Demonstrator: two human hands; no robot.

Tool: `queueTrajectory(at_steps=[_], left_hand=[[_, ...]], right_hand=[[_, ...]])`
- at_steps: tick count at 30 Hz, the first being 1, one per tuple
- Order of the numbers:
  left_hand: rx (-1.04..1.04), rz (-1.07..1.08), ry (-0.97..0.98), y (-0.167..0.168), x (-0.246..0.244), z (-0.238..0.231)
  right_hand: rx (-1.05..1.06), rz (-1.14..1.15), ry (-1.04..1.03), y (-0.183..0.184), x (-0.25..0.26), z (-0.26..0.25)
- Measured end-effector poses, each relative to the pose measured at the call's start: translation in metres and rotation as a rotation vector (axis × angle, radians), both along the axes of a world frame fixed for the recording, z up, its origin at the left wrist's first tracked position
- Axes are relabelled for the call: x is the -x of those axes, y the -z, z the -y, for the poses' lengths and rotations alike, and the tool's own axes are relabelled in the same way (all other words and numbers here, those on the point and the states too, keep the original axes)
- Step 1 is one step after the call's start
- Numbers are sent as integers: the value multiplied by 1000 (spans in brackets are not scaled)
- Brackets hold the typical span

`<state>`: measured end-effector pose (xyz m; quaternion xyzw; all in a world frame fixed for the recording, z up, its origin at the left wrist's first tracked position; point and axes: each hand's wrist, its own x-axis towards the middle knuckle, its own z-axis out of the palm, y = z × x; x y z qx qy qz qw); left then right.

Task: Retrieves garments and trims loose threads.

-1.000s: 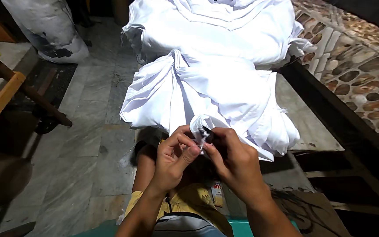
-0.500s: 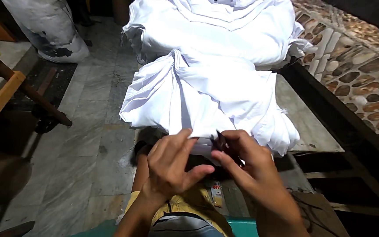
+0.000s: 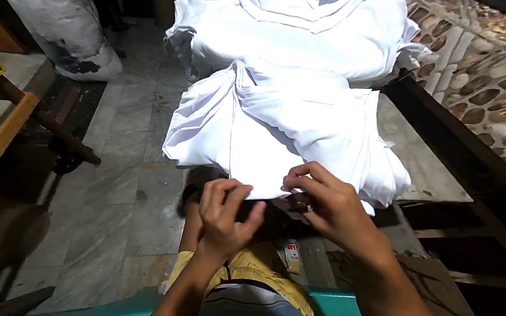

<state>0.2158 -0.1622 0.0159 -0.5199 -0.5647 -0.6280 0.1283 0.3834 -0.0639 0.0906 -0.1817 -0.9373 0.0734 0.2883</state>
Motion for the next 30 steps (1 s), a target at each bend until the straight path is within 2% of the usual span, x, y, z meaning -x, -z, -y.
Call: queueTrajectory(at_steps=[3,6,8,11,12,14,18,21,23,27,30], left_hand=[[-1,53,-85,-7,-1,-12],[-62,211,-5,-18,1,-23],[-128,426,296,-30,-13,-22],[-117,1147,922,-50,-16,-19],[-129,1334,1025,-52,-12,-21],[-175,1491,1091,-53,-8,-23],[-242,1441,1087,-45,-4,-17],[-245,1288,1077,-41,0,-14],[-213,1128,1017,-38,0,-13],[-94,642,793,-34,3,-11],[-32,428,572,-25,2,-15]], right_hand=[[33,-117,-34,-11,-1,-3],[53,-218,9,-22,-4,-3],[54,-271,100,-24,-1,-6],[59,-203,285,-15,14,-22],[76,-145,330,-11,20,-25],[76,-80,369,-6,29,-26],[35,-234,299,1,26,-15],[193,-371,76,-3,29,1],[241,-344,-6,-4,35,10],[77,-344,-53,-7,33,22],[18,-290,-107,-13,20,41]])
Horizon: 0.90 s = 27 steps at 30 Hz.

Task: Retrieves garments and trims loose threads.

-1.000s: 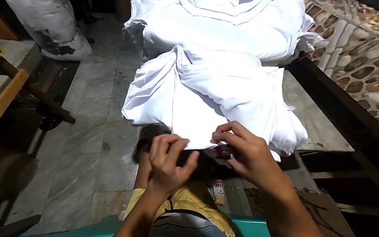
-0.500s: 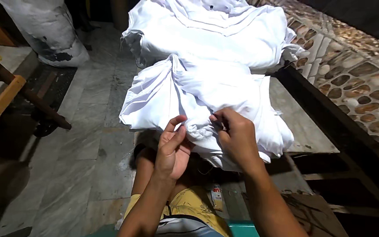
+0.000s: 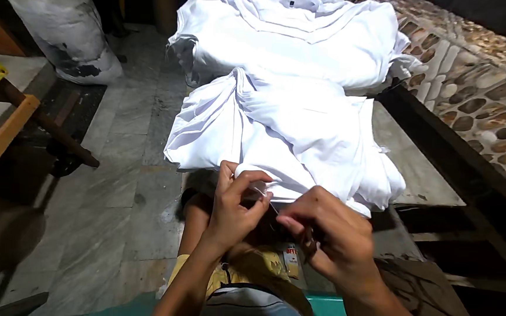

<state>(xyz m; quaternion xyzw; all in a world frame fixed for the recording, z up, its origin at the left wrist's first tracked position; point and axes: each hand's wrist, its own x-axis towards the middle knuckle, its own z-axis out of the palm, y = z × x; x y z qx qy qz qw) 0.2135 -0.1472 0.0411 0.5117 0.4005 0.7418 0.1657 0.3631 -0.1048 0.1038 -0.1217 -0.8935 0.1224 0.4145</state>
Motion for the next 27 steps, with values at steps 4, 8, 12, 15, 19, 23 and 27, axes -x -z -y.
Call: queueTrajectory(at_steps=[4,8,12,15,19,23,27], left_hand=[[-23,-64,-137,6,1,-9],[-81,75,109,0,8,-1],[-87,216,288,-3,12,4],[-99,271,353,-1,12,4],[-97,230,290,-2,8,4],[40,89,15,0,-1,0],[-26,96,-37,3,1,-5]], right_hand=[[-35,62,97,0,-12,-6],[-23,185,262,5,-26,-26],[-56,202,259,12,-27,-33],[-94,196,255,13,-19,-31],[-102,196,213,14,-8,-32],[-61,176,194,10,-8,-33],[-55,197,198,10,-15,-34]])
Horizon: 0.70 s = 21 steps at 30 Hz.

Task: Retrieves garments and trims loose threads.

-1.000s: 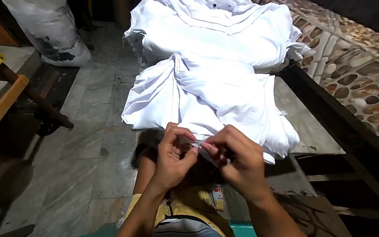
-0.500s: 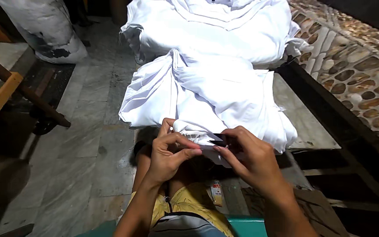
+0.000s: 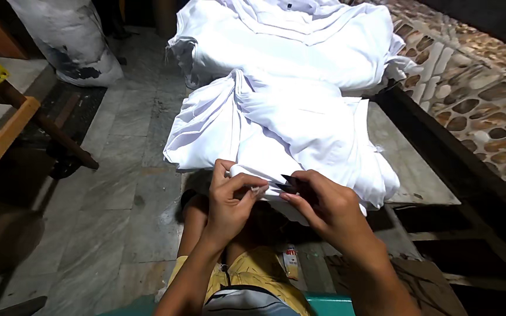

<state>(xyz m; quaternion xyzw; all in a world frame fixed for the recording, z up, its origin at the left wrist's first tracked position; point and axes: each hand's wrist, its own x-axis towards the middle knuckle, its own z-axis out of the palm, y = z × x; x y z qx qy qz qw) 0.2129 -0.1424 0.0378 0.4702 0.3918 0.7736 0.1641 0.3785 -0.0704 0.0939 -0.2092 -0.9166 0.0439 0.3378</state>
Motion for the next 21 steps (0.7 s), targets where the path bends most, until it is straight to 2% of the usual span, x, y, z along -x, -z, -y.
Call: queueTrajectory(at_steps=[2,4,8,21], left_hand=[[-68,98,193,-3,4,3],[-110,121,306,-4,6,5],[-118,51,272,-5,8,7],[-100,34,248,-4,8,8]], right_hand=[[-1,10,-4,1,-3,0],[-26,26,1,2,-3,0],[-94,37,15,3,5,3],[-138,28,-5,1,12,4]])
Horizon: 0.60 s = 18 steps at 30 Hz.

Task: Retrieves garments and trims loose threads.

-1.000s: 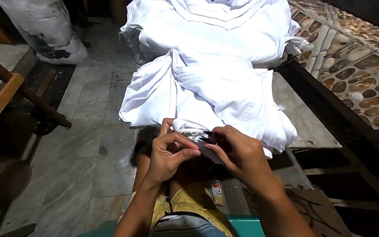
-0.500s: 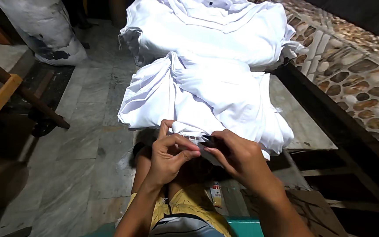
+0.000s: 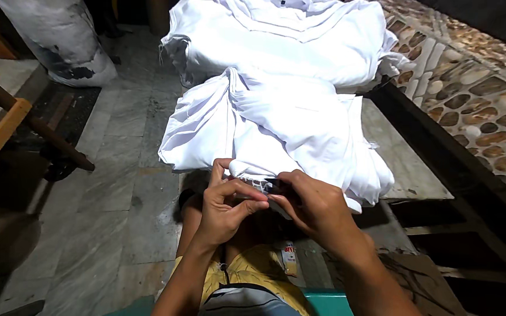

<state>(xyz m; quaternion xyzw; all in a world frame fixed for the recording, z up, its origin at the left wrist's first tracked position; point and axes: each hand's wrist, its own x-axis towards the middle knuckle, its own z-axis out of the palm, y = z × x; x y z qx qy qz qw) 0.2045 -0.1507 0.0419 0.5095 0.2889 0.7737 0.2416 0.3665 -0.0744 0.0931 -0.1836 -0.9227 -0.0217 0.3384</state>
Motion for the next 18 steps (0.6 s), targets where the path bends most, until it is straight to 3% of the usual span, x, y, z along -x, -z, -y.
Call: queueTrajectory(at_steps=[6,11,15,18], left_hand=[[-11,17,34,1,3,1],[79,-3,56,1,12,3],[110,-46,-146,6,12,-4],[19,50,-14,10,16,-5]], right_hand=[[-60,9,2,-1,9,1],[14,-3,22,2,1,-2],[39,3,15,3,-1,-3],[42,9,9,2,0,-2]])
